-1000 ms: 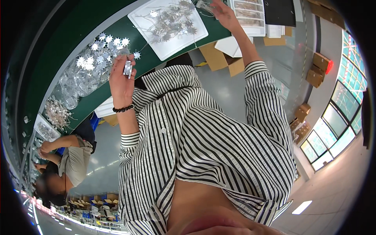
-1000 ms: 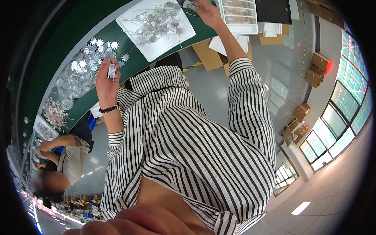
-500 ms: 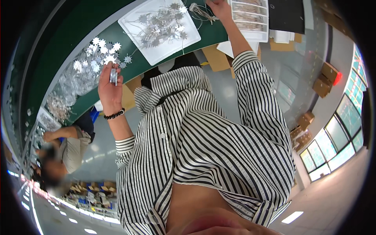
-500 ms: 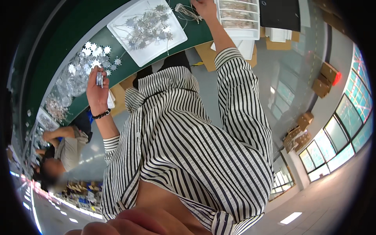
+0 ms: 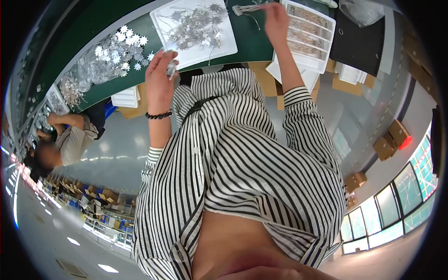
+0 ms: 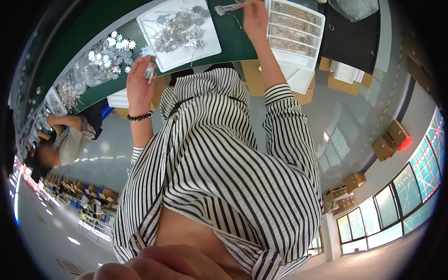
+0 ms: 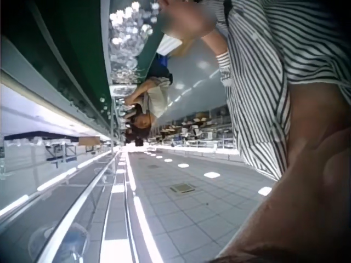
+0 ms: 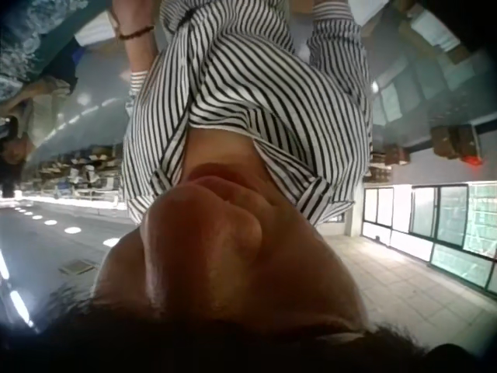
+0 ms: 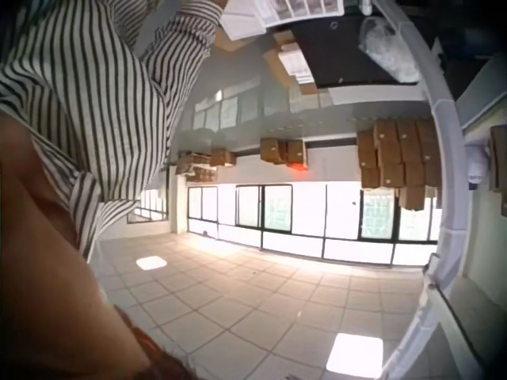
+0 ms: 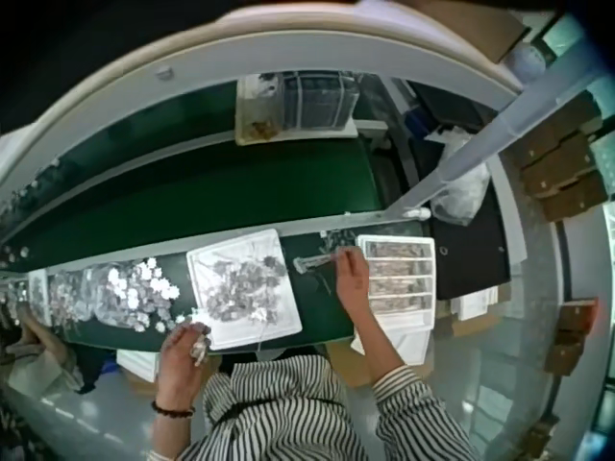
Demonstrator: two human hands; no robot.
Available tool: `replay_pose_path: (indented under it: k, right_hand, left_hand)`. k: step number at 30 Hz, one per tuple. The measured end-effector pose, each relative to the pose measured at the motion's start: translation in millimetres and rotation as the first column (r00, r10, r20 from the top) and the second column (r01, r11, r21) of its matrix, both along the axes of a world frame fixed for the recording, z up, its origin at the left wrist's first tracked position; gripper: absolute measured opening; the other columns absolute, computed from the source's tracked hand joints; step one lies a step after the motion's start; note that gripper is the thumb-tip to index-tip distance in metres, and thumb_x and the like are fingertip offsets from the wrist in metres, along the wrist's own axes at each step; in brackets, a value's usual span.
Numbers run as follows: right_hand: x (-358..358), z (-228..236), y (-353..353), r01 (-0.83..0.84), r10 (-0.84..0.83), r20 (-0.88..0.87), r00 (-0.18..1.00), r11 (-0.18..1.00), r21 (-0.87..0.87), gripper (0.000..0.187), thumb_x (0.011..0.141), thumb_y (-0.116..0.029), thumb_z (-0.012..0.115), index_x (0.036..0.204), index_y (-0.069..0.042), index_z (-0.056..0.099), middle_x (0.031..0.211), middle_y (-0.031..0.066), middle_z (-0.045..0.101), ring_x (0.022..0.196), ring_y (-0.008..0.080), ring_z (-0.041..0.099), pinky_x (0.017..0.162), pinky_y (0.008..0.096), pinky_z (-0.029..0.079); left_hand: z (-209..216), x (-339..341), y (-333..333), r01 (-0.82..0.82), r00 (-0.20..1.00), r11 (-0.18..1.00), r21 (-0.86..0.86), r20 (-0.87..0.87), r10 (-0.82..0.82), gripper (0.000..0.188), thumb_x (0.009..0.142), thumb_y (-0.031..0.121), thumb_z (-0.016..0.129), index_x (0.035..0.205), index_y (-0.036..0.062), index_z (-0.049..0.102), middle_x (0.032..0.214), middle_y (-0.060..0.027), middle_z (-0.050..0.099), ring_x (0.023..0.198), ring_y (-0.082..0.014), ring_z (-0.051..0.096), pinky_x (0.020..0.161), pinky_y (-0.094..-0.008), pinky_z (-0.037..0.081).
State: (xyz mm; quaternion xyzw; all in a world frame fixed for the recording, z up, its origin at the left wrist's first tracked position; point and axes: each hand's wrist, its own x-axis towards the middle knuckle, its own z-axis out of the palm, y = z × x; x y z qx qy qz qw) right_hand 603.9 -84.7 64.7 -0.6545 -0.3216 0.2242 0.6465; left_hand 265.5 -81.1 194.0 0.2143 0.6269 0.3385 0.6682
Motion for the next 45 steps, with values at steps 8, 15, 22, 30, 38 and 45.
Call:
replay_pose_path:
  k: [8,15,22,30,38,45]
  right_hand:
    - [20,-21,12,-0.329,0.327,-0.039,0.944,0.928,-0.176,0.012,0.099,-0.011,0.056,0.103,-0.002,0.062,0.092,0.0086,0.074,0.084,0.0169,0.069,0.079,0.0263,0.053]
    - [38,-27,4,-0.217,0.219,0.017,0.975,0.973,-0.077,0.012,0.099,-0.011,0.058,0.107,-0.002,0.061,0.091,0.0072,0.074,0.081,0.0156,0.069,0.079,0.0243,0.051]
    - [14,29,18,-0.157,0.152,-0.088,0.984,0.987,-0.045,0.015,0.096,-0.008,0.059,0.111,-0.005,0.058,0.073,0.0046,0.067,0.075,0.0175,0.069,0.071,0.0275,0.055]
    - [-50,35,29,-0.48,0.485,0.076,0.871,0.874,-0.075,0.014,0.096,-0.01,0.062,0.106,-0.002,0.065,0.08,0.0023,0.067,0.069,0.0122,0.064,0.065,0.0231,0.049]
    - [-83,58,14,-0.597,0.617,0.049,0.786,0.777,-0.201,0.008,0.089,-0.011,0.067,0.093,-0.004,0.068,0.067,-0.0013,0.063,0.055,0.0098,0.048,0.053,0.0238,0.04]
    - [-99,64,10,-0.629,0.642,-0.043,0.766,0.734,-0.255,0.006,0.088,-0.009,0.067,0.089,-0.003,0.068,0.067,-0.0024,0.06,0.055,0.0088,0.044,0.052,0.023,0.038]
  left_hand:
    - [3,39,6,-0.047,0.995,0.999,0.015,0.09,0.045,0.019,0.094,0.012,0.064,0.111,0.0037,0.064,0.102,-0.0078,0.069,0.082,-0.0106,0.059,0.058,-0.0187,0.043]
    - [-3,31,-12,-0.098,0.995,0.995,-0.022,0.027,0.099,0.021,0.093,0.016,0.066,0.11,0.0028,0.066,0.099,-0.0069,0.069,0.081,-0.0098,0.059,0.063,-0.0209,0.043]
    - [2,33,-15,-0.017,0.998,1.0,0.023,-0.055,0.019,0.031,0.09,0.019,0.07,0.115,0.0013,0.068,0.094,-0.0034,0.07,0.081,-0.0099,0.061,0.065,-0.0205,0.044]
    - [11,44,-8,0.001,0.995,0.999,0.033,-0.101,0.002,0.03,0.088,0.02,0.073,0.112,0.002,0.07,0.09,-0.0015,0.07,0.081,-0.0089,0.062,0.061,-0.0201,0.044]
    - [-10,50,7,0.094,0.976,0.985,0.147,-0.209,-0.062,0.03,0.088,0.019,0.073,0.113,0.0016,0.07,0.087,-0.0017,0.069,0.077,-0.0087,0.061,0.06,-0.0209,0.044]
    - [-39,72,6,0.207,0.953,0.955,0.211,-0.265,-0.148,0.028,0.088,0.017,0.071,0.112,0.0021,0.07,0.087,-0.0025,0.07,0.075,-0.0091,0.061,0.061,-0.0213,0.045]
